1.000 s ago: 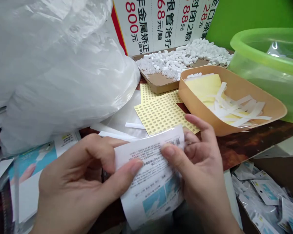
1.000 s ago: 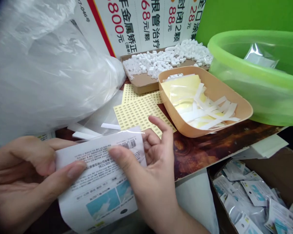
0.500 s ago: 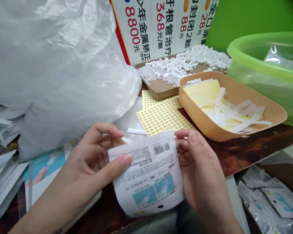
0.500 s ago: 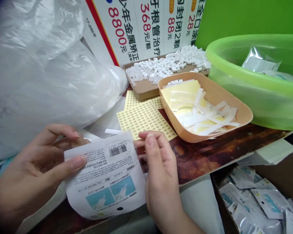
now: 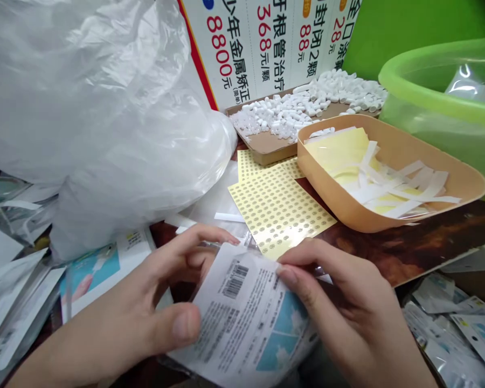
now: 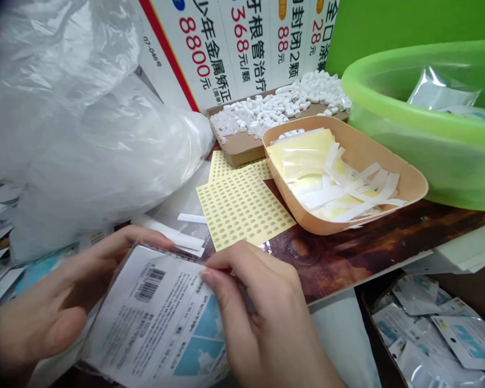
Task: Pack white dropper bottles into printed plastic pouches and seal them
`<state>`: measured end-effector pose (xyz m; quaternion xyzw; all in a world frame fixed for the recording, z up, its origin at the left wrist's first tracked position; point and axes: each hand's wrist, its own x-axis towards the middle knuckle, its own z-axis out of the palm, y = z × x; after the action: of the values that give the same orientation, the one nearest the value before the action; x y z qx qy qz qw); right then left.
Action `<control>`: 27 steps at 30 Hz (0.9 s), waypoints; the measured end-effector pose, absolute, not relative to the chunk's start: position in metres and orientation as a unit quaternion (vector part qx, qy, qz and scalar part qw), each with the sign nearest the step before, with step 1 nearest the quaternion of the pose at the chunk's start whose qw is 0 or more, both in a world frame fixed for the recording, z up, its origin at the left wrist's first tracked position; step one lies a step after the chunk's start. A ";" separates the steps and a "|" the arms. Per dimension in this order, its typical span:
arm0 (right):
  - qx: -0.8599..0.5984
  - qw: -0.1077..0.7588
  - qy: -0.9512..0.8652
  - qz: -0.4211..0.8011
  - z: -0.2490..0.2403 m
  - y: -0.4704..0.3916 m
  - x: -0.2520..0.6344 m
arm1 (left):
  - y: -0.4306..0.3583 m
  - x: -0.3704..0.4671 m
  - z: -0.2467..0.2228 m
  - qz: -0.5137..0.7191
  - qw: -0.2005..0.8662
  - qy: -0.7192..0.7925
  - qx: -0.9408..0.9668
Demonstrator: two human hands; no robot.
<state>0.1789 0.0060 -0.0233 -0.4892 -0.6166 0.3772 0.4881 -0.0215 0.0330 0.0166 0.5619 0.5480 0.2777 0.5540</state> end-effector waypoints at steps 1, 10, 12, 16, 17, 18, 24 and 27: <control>-0.482 0.480 -0.639 0.358 -0.023 0.005 0.178 | 0.035 -0.022 0.018 0.244 0.582 0.533 0.564; -0.465 0.434 -0.735 0.235 -0.028 0.003 0.167 | 0.040 -0.027 0.013 0.208 0.616 0.529 0.545; -0.462 0.430 -0.742 0.226 -0.029 0.003 0.164 | 0.038 -0.027 0.011 0.218 0.605 0.543 0.540; -0.462 0.427 -0.747 0.215 -0.031 0.002 0.159 | 0.037 -0.026 0.010 0.251 0.582 0.550 0.544; -0.462 0.426 -0.746 0.220 -0.031 0.002 0.158 | 0.037 -0.026 0.010 0.258 0.586 0.548 0.539; -0.461 0.427 -0.744 0.224 -0.031 0.002 0.158 | 0.037 -0.026 0.010 0.261 0.595 0.547 0.528; -0.459 0.436 -0.739 0.229 -0.033 0.004 0.158 | 0.034 -0.026 0.009 0.265 0.620 0.551 0.491; -0.460 0.449 -0.725 0.248 -0.033 0.006 0.157 | 0.034 -0.024 0.009 0.252 0.629 0.548 0.490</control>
<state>0.1571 0.0060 -0.0334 -0.4598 -0.7246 0.2478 0.4495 -0.0235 0.0337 0.0087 0.4904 0.5479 0.2520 0.6292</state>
